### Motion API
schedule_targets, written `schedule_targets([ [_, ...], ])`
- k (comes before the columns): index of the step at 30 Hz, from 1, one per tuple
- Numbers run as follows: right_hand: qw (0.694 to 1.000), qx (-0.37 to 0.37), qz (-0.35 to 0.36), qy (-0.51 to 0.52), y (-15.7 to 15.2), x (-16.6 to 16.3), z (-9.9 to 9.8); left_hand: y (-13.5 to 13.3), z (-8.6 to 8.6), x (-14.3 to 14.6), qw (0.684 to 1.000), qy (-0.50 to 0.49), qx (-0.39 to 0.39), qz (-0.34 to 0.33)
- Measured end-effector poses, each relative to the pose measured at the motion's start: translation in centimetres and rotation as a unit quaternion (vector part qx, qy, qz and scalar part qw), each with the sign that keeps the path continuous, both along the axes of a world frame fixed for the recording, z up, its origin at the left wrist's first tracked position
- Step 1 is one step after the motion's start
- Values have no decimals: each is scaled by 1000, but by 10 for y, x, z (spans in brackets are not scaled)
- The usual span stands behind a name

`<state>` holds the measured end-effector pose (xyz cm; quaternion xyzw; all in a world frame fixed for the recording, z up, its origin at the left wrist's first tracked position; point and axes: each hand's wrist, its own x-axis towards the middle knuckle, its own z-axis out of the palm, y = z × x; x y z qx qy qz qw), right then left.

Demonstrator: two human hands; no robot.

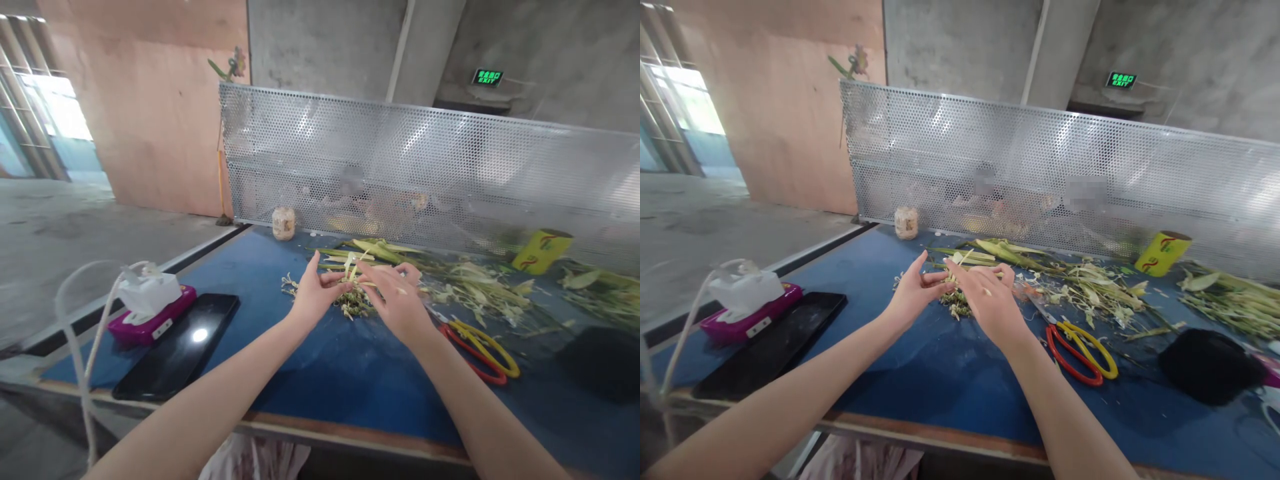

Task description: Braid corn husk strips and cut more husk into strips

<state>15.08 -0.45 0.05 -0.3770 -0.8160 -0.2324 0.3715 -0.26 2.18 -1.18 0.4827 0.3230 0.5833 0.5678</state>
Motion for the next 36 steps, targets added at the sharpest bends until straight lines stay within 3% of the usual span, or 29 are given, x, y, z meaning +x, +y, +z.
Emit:
schedule_targets([
  [4, 999, 40, 29, -23, 0, 4, 0, -1, 0, 1, 999, -12, -36, -20],
  [11, 996, 50, 69, -15, -1, 0, -1, -5, 0, 0, 995, 21, 8, -94],
  [15, 999, 31, 44, -1, 2, -4, -5, -8, -2, 2, 989, 40, 28, -139],
  [20, 998, -55, 4, 38, 6, 0, -3, -7, -7, 3, 985, 68, 59, -145],
  [23, 994, -62, -39, 87, 7, 4, -2, -6, -6, 2, 983, 76, 75, -150],
  [30, 992, 62, -10, 107, 7, 5, -2, -8, 1, 5, 993, 61, 59, -80],
  [36, 998, -6, -36, 50, 4, 1, -4, -8, 1, 5, 995, 73, 65, -33],
])
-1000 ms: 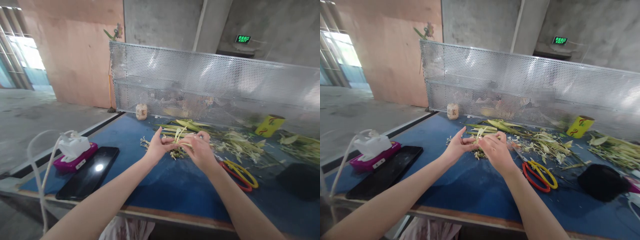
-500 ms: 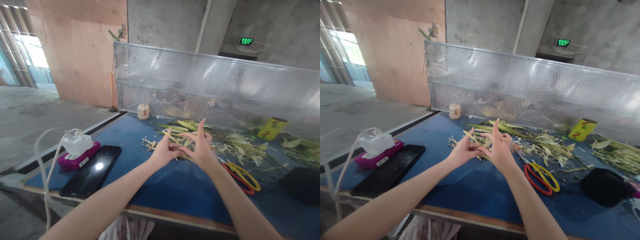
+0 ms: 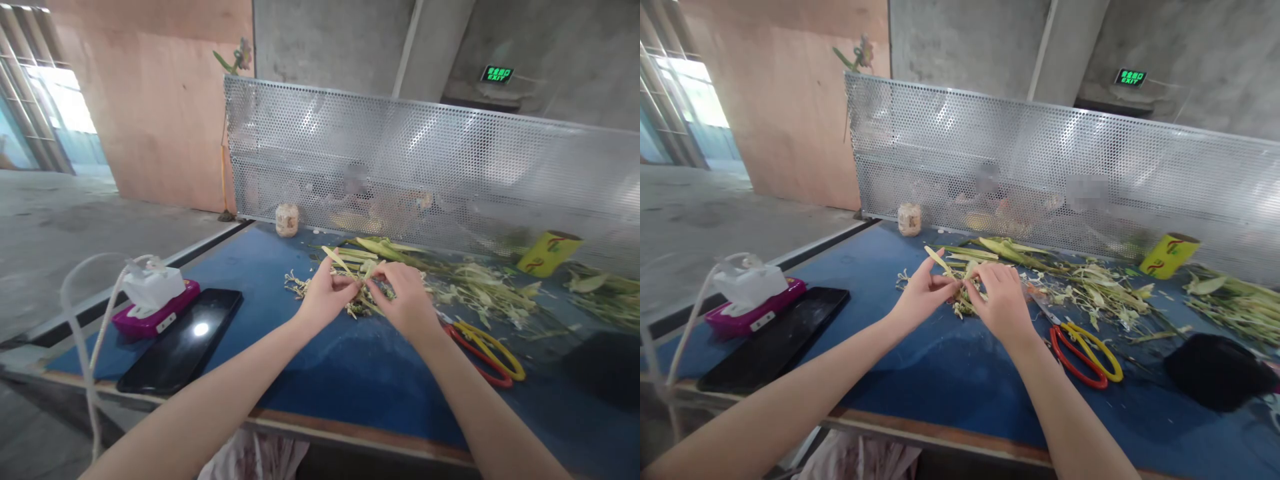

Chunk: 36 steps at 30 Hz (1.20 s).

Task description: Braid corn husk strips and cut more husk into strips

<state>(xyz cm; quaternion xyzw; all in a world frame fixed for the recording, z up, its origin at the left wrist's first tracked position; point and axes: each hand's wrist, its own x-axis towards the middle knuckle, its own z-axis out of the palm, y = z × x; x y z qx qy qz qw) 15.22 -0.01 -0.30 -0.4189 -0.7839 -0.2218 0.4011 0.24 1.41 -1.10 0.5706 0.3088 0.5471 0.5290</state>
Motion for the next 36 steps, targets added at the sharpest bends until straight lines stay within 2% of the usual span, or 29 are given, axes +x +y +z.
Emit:
schedule_targets([
  [3, 1000, -24, -5, -4, -2, -2, 1, 0, -1, -1, 1000, -5, 0, -8],
  [6, 996, -76, 13, 46, -1, -5, 0, -1, 0, -2, 1000, -2, 2, -15],
  [10, 958, -199, 51, 199, 4, -8, -5, -1, 3, -3, 1000, 15, -2, -6],
  [12, 938, -223, 71, 256, 6, -8, -6, -1, 3, -3, 1000, 17, -9, -12],
  [14, 932, -219, 82, 275, 6, -7, -6, -1, 3, -2, 1000, 19, -10, -21],
  [16, 943, -192, 76, 260, 3, -7, -4, -1, 3, -2, 999, 23, -7, -24],
  [21, 973, -94, 10, 209, 3, -3, -3, 0, -3, -3, 999, 19, 6, -42],
  [25, 980, -80, -43, 174, 10, 3, -4, 0, -7, -5, 996, 66, 55, -29],
  [28, 982, -89, -2, 167, 8, 4, 0, 0, -7, -5, 997, 68, 20, -33],
  [33, 976, -114, 96, 161, -3, 1, 8, -2, 0, -1, 995, 8, -78, -68],
  [36, 977, -135, 117, 119, -7, 0, 9, -4, 3, 0, 990, -10, -124, -69],
])
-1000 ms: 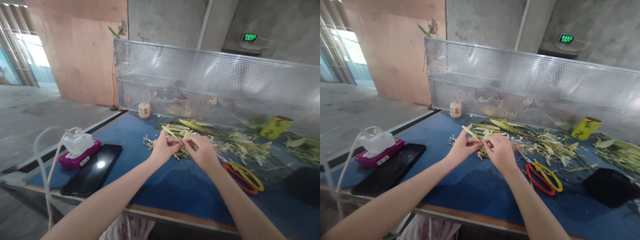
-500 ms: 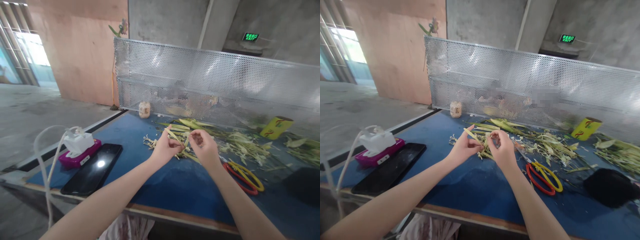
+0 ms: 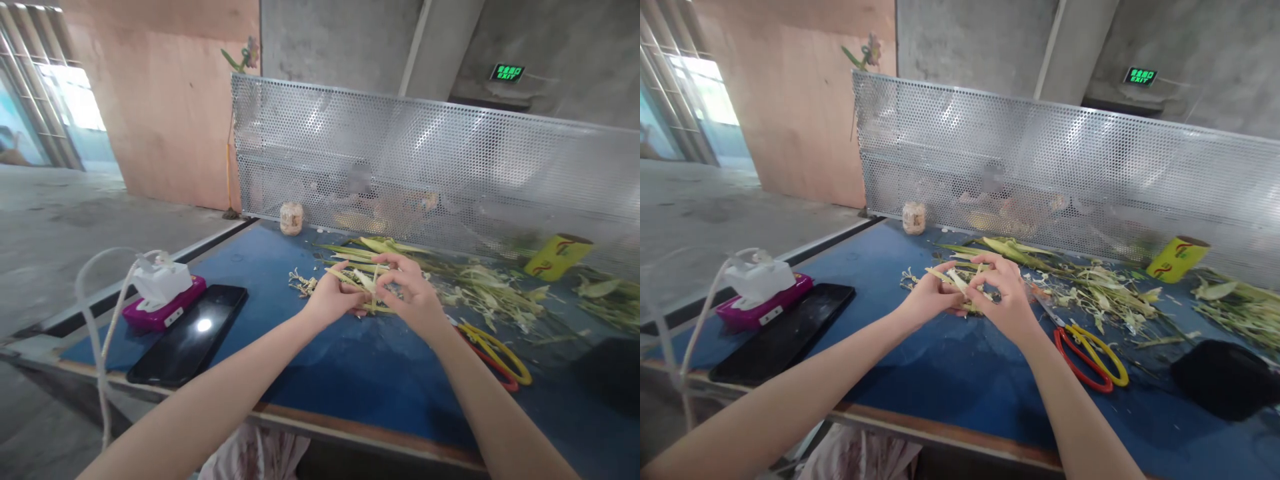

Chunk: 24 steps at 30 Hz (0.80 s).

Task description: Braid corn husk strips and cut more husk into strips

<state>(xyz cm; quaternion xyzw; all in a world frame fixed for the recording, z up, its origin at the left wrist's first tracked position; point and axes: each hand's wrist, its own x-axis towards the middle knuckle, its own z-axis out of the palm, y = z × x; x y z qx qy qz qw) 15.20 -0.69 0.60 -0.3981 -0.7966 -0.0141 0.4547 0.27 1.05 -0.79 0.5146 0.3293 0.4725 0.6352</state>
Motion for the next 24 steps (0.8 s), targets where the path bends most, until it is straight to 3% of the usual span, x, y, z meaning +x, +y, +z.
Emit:
schedule_targets([
  [7, 997, -49, -18, -61, 2, 6, 0, 0, 7, -2, 999, 17, -39, 8],
  [14, 992, -79, -1, -100, 6, 10, -2, 3, 4, -3, 999, 32, -10, 12],
  [20, 991, -53, -11, -123, 5, 9, -3, 4, 1, -2, 999, 24, 15, 21],
  [24, 987, -86, 8, -134, 6, 9, -3, 8, -5, -3, 997, 42, 51, 31],
])
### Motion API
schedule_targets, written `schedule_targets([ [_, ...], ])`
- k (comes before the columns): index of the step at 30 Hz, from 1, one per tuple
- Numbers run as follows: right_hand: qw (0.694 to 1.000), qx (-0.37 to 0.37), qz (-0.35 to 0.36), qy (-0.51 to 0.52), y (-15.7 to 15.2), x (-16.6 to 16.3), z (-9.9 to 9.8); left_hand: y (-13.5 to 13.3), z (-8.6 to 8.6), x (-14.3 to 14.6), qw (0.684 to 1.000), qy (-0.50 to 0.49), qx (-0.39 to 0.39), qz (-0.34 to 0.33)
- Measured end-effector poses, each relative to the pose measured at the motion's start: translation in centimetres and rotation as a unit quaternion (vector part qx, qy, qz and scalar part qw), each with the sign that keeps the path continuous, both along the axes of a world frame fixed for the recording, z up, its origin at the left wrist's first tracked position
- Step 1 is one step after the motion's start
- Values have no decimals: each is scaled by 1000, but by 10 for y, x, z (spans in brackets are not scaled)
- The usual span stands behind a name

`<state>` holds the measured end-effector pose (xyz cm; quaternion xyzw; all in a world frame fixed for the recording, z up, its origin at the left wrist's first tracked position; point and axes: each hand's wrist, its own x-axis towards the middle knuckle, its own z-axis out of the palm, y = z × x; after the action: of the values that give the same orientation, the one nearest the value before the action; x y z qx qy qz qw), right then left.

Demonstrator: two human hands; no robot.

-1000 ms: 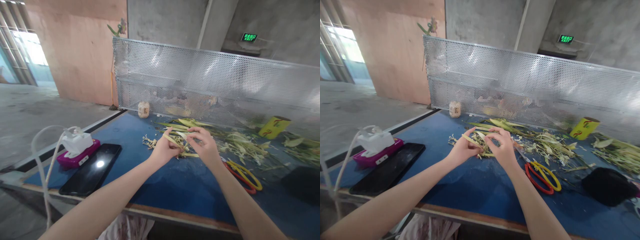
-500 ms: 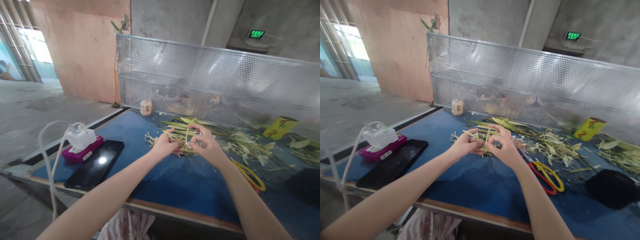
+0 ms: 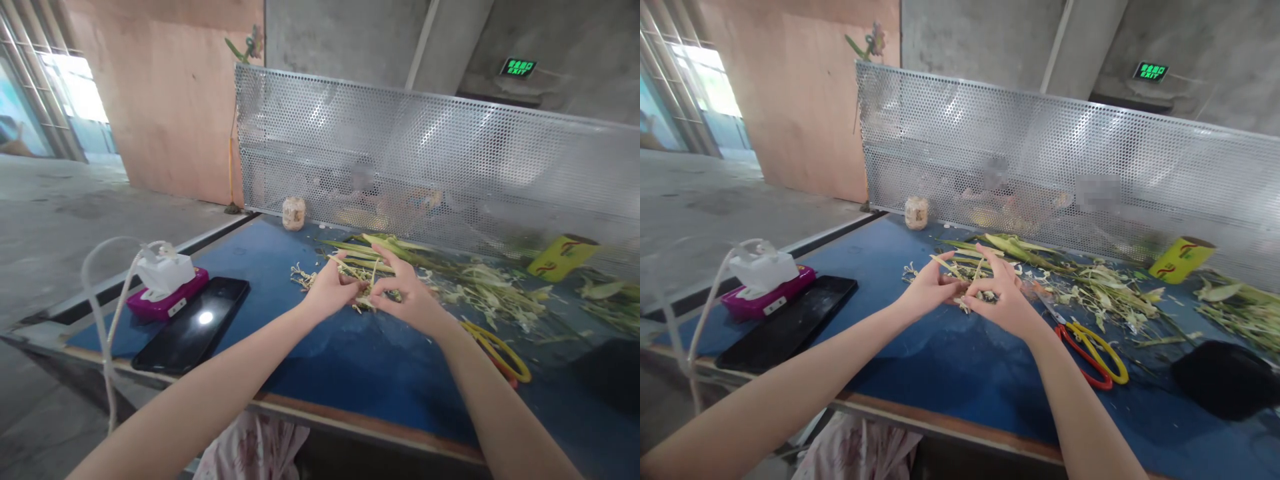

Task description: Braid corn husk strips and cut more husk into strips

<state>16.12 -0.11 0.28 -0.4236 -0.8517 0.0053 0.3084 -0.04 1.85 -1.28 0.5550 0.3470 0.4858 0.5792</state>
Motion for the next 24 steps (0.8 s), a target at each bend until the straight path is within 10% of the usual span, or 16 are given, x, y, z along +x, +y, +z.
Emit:
schedule_targets([
  [24, 988, 116, -75, -68, -4, -13, -4, -1, -3, -3, 990, 98, 88, 43],
])
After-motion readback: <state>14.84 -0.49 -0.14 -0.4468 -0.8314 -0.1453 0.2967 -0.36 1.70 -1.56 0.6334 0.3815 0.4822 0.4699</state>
